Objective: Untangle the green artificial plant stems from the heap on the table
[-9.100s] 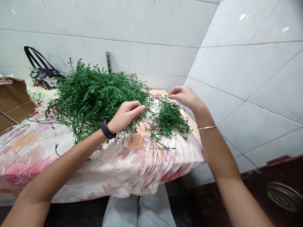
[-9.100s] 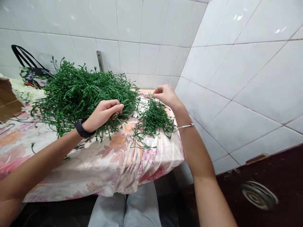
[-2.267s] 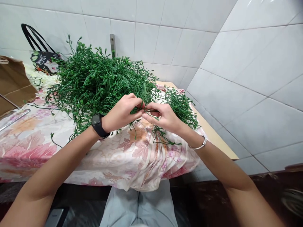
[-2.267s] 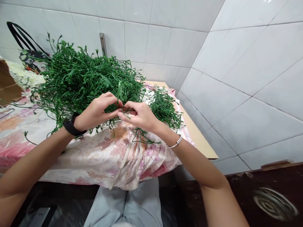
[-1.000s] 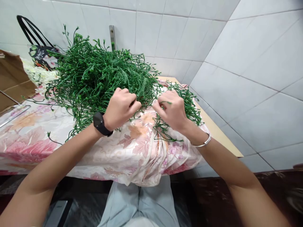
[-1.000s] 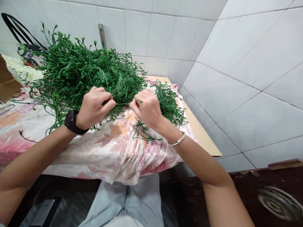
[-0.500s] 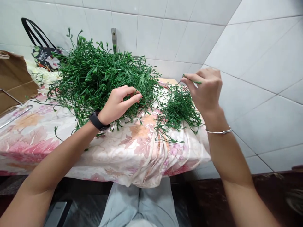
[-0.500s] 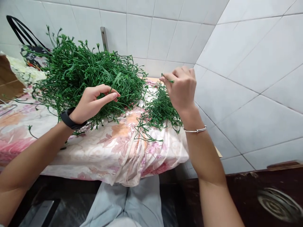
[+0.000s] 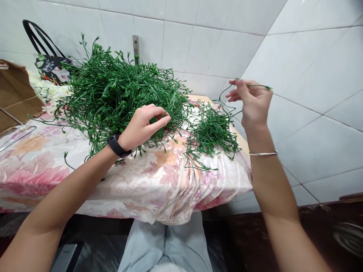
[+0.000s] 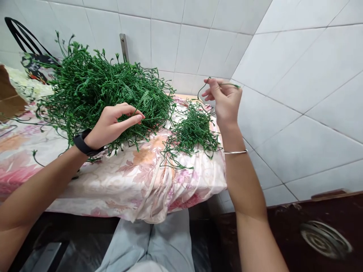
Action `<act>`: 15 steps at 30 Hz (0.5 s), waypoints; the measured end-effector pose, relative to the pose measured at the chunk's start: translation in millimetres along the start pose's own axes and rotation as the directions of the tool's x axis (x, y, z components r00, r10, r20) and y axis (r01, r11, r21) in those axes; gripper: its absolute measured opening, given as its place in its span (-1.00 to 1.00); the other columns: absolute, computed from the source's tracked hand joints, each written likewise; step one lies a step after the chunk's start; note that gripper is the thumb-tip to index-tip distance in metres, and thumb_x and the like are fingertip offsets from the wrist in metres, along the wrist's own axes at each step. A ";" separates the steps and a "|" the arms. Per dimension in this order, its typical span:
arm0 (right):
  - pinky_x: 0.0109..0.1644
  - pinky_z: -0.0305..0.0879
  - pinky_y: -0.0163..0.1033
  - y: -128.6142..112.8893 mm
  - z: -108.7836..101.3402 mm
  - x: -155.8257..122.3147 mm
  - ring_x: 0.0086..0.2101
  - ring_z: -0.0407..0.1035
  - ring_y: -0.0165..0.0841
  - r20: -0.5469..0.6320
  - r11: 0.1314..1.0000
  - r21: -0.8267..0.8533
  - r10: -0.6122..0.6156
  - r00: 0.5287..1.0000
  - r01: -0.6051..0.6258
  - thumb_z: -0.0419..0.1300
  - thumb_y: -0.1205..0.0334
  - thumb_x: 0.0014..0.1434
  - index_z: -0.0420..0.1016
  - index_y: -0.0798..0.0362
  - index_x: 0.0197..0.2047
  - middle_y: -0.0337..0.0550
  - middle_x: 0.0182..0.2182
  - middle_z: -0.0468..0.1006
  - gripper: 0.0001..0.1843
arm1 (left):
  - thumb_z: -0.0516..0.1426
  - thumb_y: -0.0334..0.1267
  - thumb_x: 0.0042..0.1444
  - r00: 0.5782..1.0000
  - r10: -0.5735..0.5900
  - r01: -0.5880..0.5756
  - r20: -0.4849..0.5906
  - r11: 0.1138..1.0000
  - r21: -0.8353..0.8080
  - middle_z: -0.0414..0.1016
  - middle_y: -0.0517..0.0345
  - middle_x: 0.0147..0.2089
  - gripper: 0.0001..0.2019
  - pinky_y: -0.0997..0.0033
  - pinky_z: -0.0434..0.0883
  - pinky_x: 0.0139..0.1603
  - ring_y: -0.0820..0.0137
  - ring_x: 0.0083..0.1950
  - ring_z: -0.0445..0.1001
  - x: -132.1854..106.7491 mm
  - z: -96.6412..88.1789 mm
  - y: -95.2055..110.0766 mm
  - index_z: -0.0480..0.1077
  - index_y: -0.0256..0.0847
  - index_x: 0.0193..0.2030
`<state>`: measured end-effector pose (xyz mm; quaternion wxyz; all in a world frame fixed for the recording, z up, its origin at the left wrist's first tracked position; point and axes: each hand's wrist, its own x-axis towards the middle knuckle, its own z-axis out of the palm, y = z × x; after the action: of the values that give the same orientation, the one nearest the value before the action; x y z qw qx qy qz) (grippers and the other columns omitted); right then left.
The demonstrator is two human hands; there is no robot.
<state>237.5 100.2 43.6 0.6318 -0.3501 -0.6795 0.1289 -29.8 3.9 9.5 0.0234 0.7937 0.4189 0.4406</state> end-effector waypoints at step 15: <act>0.28 -0.06 -0.02 13.7 -7.5 -8.3 0.20 0.03 -0.21 0.734 0.866 -0.491 0.355 0.579 0.092 -0.11 -0.18 0.16 0.15 -0.07 0.21 -0.17 0.22 0.14 -0.37 | 0.02 -0.20 0.12 0.997 0.046 -0.048 0.054 0.998 0.035 0.48 0.15 -0.39 -0.76 0.40 0.24 -0.24 0.44 -0.34 0.33 0.4 -0.1 -1.1 0.42 -0.25 -0.42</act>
<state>248.5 102.8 30.1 0.1356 -0.4486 -0.8707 0.1494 -30.6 4.9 9.4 0.0097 0.8152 0.4072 0.4118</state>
